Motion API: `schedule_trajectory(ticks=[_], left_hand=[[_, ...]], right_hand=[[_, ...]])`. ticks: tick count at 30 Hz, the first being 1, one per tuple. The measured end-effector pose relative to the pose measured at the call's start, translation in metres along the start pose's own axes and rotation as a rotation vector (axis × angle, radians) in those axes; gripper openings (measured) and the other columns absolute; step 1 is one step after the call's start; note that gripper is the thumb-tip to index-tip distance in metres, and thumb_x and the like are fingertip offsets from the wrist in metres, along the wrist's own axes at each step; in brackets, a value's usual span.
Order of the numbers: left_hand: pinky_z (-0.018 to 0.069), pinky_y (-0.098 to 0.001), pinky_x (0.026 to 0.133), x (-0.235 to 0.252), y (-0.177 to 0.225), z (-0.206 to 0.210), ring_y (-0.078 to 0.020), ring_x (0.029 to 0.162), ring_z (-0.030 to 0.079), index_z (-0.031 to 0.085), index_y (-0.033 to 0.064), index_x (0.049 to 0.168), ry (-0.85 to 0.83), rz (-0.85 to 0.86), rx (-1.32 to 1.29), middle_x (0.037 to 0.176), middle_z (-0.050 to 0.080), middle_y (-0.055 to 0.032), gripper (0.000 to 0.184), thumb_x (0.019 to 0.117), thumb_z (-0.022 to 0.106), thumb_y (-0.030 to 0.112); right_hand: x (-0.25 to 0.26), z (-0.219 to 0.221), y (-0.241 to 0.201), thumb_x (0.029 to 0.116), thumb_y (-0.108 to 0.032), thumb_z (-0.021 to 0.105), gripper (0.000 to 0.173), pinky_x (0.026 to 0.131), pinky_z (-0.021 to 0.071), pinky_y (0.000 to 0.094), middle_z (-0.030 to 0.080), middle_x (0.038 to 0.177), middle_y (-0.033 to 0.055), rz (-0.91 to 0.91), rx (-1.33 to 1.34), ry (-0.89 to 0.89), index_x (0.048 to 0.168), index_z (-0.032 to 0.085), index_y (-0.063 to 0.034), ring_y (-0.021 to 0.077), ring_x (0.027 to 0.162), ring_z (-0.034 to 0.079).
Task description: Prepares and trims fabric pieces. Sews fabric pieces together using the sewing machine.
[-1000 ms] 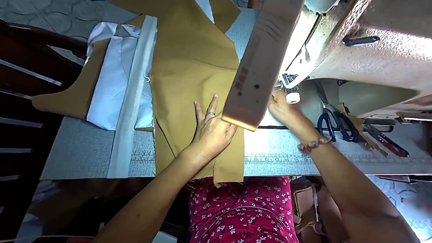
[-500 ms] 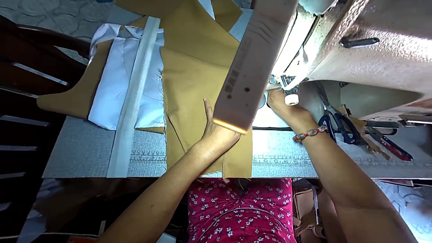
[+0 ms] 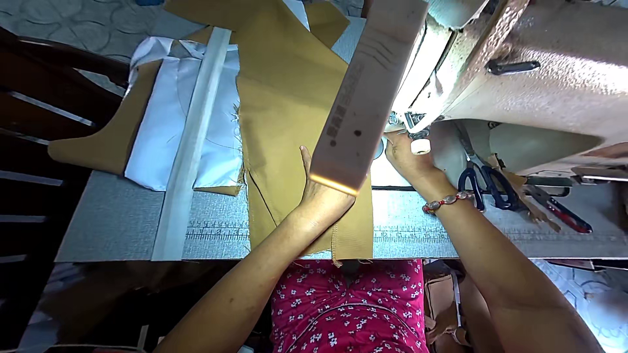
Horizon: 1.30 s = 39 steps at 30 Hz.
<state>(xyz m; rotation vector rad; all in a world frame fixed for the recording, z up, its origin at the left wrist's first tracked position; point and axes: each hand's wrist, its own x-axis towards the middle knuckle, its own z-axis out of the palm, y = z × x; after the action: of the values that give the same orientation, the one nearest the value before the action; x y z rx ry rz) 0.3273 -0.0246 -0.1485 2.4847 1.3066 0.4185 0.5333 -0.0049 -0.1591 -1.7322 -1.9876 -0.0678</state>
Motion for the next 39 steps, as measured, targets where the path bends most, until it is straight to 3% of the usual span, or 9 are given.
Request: schedule_trajectory(ticks=[16,19,21,22,24,27,32,36,39], left_hand=[[0.0064,-0.0828,0.11,0.007,0.005,-0.005,-0.0423,0.15,0.035,0.065,0.0143,0.136,0.054,0.01,-0.062,0.153,0.054,-0.0032,0.04,0.1071,0.046,0.035],[0.0066,-0.0809,0.113,0.004,0.004,-0.004,-0.043,0.151,0.031,0.063,0.0138,0.137,0.03,0.024,-0.009,0.155,0.052,-0.0043,0.041,0.1088,0.043,0.037],[0.0166,-0.079,0.114,-0.009,0.009,-0.006,-0.0459,0.146,0.039,0.071,0.0087,0.12,0.122,0.138,0.033,0.147,0.059,-0.0126,0.029,0.1056,0.051,0.025],[0.0292,-0.0736,0.112,-0.02,0.014,-0.008,-0.044,0.139,0.049,0.074,0.007,0.108,0.176,0.209,0.032,0.137,0.065,-0.0149,0.022,0.102,0.057,0.018],[0.0536,-0.0509,0.086,-0.046,0.025,-0.011,-0.0332,0.106,0.068,0.075,0.007,0.092,0.235,0.319,-0.005,0.106,0.073,-0.0125,0.02,0.099,0.059,0.018],[0.0552,-0.0382,0.073,-0.077,0.03,-0.007,-0.0266,0.088,0.069,0.075,0.0077,0.094,0.195,0.309,-0.062,0.094,0.073,-0.0089,0.026,0.0989,0.06,0.028],[0.0517,-0.0336,0.079,-0.083,0.02,0.003,-0.0191,0.093,0.067,0.077,0.0098,0.094,0.267,0.202,-0.284,0.095,0.074,-0.0042,0.026,0.1022,0.058,0.025],[0.0572,-0.0219,0.086,-0.081,0.02,-0.011,-0.0046,0.097,0.068,0.073,0.0056,0.094,0.382,-0.005,-0.756,0.101,0.071,-0.0003,0.018,0.1006,0.06,0.015],[0.0566,-0.0214,0.083,-0.076,0.017,-0.028,-0.0015,0.092,0.067,0.071,0.0138,0.097,0.455,-0.229,-1.056,0.099,0.072,0.0083,0.017,0.1011,0.055,0.009]], right_hand=[[0.009,-0.008,-0.009,0.0951,-0.005,0.059,0.025,0.104,0.0434,0.0518,0.068,0.115,0.0287,0.092,0.002,0.051,0.112,0.068,0.0104,0.0447,0.119,0.06],[-0.006,-0.03,-0.015,0.0991,-0.007,0.058,0.025,0.109,0.0422,0.0497,0.066,0.123,0.0241,0.039,0.067,-0.033,0.12,0.065,0.0041,0.0407,0.124,0.058],[-0.022,-0.044,-0.019,0.0993,-0.005,0.057,0.03,0.109,0.0415,0.0572,0.064,0.129,0.0242,-0.043,0.116,-0.099,0.128,0.067,-0.0012,0.0434,0.126,0.056],[-0.029,-0.047,-0.021,0.0986,-0.005,0.056,0.032,0.104,0.0432,0.0602,0.064,0.127,0.0242,-0.067,0.129,-0.118,0.129,0.069,-0.0038,0.0449,0.123,0.057],[-0.049,-0.052,-0.027,0.0978,-0.01,0.055,0.033,0.096,0.0472,0.0592,0.068,0.121,0.0202,-0.079,0.161,-0.128,0.126,0.073,-0.0089,0.0418,0.116,0.061],[-0.089,-0.057,-0.04,0.0965,-0.014,0.056,0.03,0.091,0.0505,0.0493,0.071,0.115,0.0125,-0.041,0.266,-0.064,0.118,0.076,-0.0112,0.0317,0.111,0.064],[-0.121,-0.048,-0.058,0.0965,-0.013,0.058,0.026,0.098,0.0498,0.0405,0.073,0.115,0.0092,0.05,0.372,0.056,0.111,0.079,-0.0114,0.0252,0.114,0.064],[-0.125,-0.039,-0.063,0.0959,-0.01,0.058,0.025,0.098,0.0492,0.0418,0.073,0.113,0.0105,0.077,0.393,0.114,0.109,0.079,-0.0095,0.0269,0.114,0.065],[-0.128,-0.037,-0.065,0.0956,-0.008,0.057,0.029,0.097,0.0498,0.0499,0.072,0.117,0.0125,0.049,0.335,0.101,0.114,0.078,-0.0136,0.0329,0.117,0.064]])
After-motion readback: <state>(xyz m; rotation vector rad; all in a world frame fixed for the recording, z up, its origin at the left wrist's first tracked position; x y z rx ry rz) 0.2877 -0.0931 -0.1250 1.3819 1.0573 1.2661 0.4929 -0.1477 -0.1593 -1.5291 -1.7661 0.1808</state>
